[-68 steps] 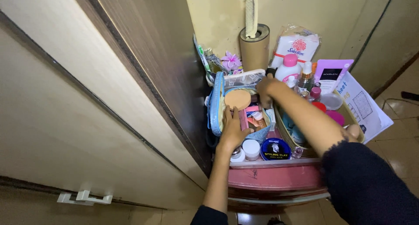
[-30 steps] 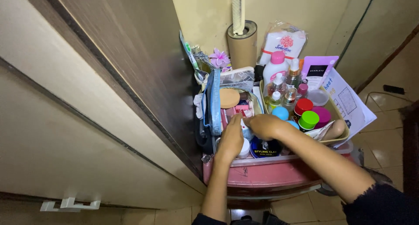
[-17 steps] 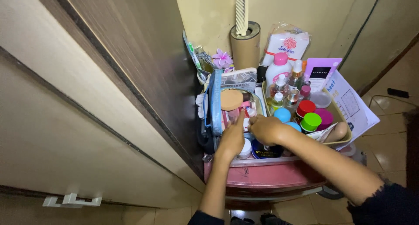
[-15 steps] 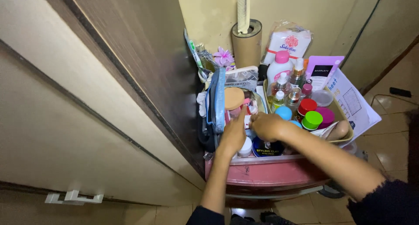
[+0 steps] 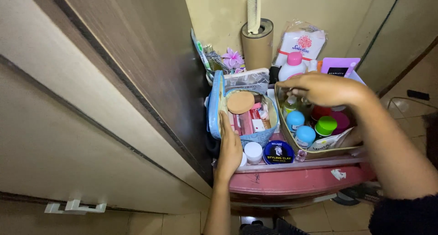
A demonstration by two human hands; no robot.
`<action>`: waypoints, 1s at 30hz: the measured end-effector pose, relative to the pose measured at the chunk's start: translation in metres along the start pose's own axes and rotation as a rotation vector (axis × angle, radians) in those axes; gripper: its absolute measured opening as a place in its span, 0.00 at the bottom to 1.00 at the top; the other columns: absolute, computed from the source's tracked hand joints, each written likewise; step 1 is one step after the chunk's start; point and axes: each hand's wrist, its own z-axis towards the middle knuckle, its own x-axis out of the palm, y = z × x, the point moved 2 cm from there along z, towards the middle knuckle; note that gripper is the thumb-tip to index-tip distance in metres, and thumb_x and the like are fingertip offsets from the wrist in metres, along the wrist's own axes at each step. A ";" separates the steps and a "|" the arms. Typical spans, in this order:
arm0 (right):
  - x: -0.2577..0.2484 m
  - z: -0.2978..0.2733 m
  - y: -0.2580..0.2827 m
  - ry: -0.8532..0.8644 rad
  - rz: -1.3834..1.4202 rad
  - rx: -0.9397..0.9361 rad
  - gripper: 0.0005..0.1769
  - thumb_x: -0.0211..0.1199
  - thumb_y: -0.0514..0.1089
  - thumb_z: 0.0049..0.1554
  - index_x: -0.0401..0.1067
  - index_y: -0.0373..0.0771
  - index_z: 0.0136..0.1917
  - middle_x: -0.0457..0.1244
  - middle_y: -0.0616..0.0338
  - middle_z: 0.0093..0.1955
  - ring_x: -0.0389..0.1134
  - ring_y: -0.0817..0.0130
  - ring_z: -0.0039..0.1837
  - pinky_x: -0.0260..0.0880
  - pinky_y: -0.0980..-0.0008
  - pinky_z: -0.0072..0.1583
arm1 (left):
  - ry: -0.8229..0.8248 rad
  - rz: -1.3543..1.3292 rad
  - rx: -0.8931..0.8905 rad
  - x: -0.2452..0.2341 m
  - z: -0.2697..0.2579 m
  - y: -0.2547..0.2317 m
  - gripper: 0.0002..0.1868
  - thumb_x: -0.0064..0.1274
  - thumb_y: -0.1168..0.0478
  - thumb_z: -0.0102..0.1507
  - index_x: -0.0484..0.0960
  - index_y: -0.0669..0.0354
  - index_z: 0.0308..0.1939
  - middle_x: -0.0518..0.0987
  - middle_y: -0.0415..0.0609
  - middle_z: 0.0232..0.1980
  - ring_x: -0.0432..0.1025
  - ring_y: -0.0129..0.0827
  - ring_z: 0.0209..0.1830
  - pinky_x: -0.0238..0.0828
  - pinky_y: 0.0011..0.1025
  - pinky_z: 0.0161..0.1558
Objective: The person organizes cosmetics by moving items between a blue cosmetic bag and a plastic tray on a pink cabinet. They handle lipsticks, compacts, bottles, and jars, placing some into the bag and others into the tray, then close the bag.
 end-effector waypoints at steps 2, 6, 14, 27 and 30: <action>-0.005 -0.004 -0.003 0.032 0.037 0.079 0.26 0.48 0.42 0.64 0.65 0.55 0.74 0.64 0.58 0.71 0.64 0.52 0.71 0.64 0.54 0.69 | 0.025 0.002 -0.017 0.006 0.005 0.022 0.38 0.29 0.72 0.69 0.31 0.66 0.81 0.33 0.69 0.83 0.31 0.61 0.83 0.28 0.50 0.78; 0.004 -0.008 -0.034 0.043 0.081 0.015 0.28 0.45 0.43 0.64 0.64 0.57 0.76 0.59 0.70 0.78 0.61 0.68 0.76 0.59 0.67 0.72 | 0.037 0.091 0.098 0.022 0.006 0.053 0.32 0.27 0.68 0.72 0.38 0.64 0.81 0.34 0.58 0.85 0.27 0.46 0.86 0.22 0.41 0.81; 0.046 -0.060 -0.046 -0.038 0.068 0.016 0.23 0.58 0.52 0.59 0.74 0.55 0.67 0.71 0.68 0.63 0.73 0.68 0.62 0.69 0.64 0.65 | 0.038 0.125 0.052 0.031 0.011 0.038 0.29 0.28 0.66 0.73 0.47 0.58 0.80 0.38 0.59 0.85 0.28 0.51 0.86 0.23 0.46 0.81; 0.168 -0.066 -0.018 -0.153 -0.599 -0.239 0.13 0.64 0.42 0.52 0.77 0.52 0.52 0.57 0.60 0.57 0.56 0.55 0.60 0.58 0.54 0.54 | 0.293 0.111 -0.006 0.023 -0.005 -0.012 0.25 0.34 0.66 0.71 0.64 0.68 0.73 0.68 0.62 0.74 0.62 0.47 0.75 0.51 0.41 0.76; 0.170 -0.064 -0.024 -0.231 -0.603 -0.293 0.10 0.62 0.44 0.54 0.77 0.53 0.50 0.57 0.63 0.53 0.56 0.57 0.57 0.57 0.55 0.52 | 0.449 0.135 -0.117 0.027 -0.023 -0.030 0.25 0.36 0.63 0.71 0.66 0.63 0.73 0.70 0.56 0.73 0.68 0.43 0.72 0.57 0.39 0.73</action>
